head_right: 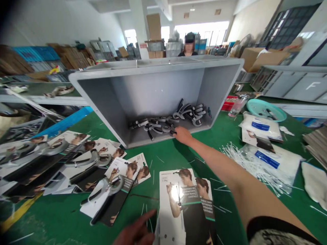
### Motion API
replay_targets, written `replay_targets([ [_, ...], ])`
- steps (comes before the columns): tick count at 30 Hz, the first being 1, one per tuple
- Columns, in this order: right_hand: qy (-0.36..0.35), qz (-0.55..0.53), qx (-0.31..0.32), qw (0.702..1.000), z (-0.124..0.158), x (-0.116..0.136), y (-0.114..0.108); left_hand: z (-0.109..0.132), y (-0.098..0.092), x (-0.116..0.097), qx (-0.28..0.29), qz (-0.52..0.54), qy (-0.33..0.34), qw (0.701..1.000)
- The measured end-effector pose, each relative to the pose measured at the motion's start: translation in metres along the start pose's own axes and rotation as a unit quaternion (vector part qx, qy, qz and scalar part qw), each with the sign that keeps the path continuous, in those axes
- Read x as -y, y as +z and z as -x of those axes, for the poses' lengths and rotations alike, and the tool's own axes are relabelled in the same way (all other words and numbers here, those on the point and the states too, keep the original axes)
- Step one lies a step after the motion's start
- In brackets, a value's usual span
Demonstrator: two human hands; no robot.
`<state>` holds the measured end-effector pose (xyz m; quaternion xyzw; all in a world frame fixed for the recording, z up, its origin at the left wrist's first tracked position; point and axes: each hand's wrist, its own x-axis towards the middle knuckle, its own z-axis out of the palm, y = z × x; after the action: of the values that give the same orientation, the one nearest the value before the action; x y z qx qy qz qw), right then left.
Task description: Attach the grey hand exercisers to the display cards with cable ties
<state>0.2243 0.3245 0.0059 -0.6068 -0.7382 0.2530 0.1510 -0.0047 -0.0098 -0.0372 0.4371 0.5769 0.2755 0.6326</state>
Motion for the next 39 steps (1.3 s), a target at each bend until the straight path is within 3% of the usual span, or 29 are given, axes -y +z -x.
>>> replay_targets([
  [3, -0.016, -0.065, 0.009, 0.998, 0.067, -0.014, -0.031, -0.007, -0.016, -0.021, -0.075, -0.025, 0.062, 0.995],
  [5, -0.022, -0.145, 0.015, 0.989, 0.124, -0.02, -0.046, -0.015, -0.019, -0.042, -0.086, -0.02, 0.107, 0.99],
  [6, -0.013, -0.296, 0.036, 0.955, 0.154, -0.02, -0.048, -0.02, -0.017, -0.053, -0.084, -0.022, 0.141, 0.986],
  [8, 0.037, -0.51, 0.109, 0.852, 0.208, -0.018, -0.044, -0.03, -0.008, -0.073, -0.082, -0.035, 0.215, 0.973],
  [11, 0.097, -0.66, 0.18, 0.723, 0.265, -0.008, -0.019, -0.043, 0.011, -0.092, -0.047, -0.056, 0.282, 0.957],
  [13, 0.119, -0.704, 0.201, 0.67, 0.285, -0.002, -0.001, -0.048, 0.018, -0.094, -0.024, -0.081, 0.303, 0.949],
  [15, 0.132, -0.719, 0.206, 0.651, 0.295, 0.0, 0.013, -0.051, 0.021, -0.089, -0.024, -0.1, 0.313, 0.944],
  [17, 0.145, -0.7, 0.209, 0.667, 0.302, -0.003, 0.021, -0.049, 0.02, -0.079, -0.037, -0.121, 0.315, 0.941],
  [18, 0.152, -0.671, 0.218, 0.692, 0.305, -0.006, 0.023, -0.046, 0.02, -0.074, -0.041, -0.138, 0.314, 0.938],
  [19, 0.152, -0.621, 0.229, 0.734, 0.307, -0.01, 0.024, -0.043, 0.019, -0.068, -0.04, -0.165, 0.316, 0.934],
  [21, 0.122, -0.462, 0.208, 0.854, 0.31, -0.018, 0.022, -0.035, 0.02, -0.06, -0.032, -0.219, 0.322, 0.921],
  [23, 0.076, -0.262, 0.108, 0.956, 0.311, -0.023, 0.016, -0.029, 0.02, -0.057, -0.01, -0.258, 0.328, 0.909],
  [24, 0.048, -0.179, 0.047, 0.982, 0.311, -0.023, 0.012, -0.028, 0.021, -0.057, -0.001, -0.271, 0.33, 0.904],
  [26, -0.021, -0.085, -0.014, 0.996, 0.31, -0.019, 0.007, -0.03, 0.021, -0.062, -0.006, -0.282, 0.337, 0.899],
  [30, -0.156, -0.075, 0.056, 0.983, 0.309, -0.002, 0.009, -0.047, 0.028, -0.081, -0.077, -0.264, 0.353, 0.894],
  [35, -0.139, -0.096, 0.06, 0.984, 0.306, 0.005, 0.025, -0.059, 0.056, -0.088, -0.012, -0.243, 0.371, 0.896],
  [39, -0.132, -0.144, 0.026, 0.98, 0.3, -0.001, 0.036, -0.053, 0.069, -0.074, -0.031, -0.238, 0.386, 0.891],
])
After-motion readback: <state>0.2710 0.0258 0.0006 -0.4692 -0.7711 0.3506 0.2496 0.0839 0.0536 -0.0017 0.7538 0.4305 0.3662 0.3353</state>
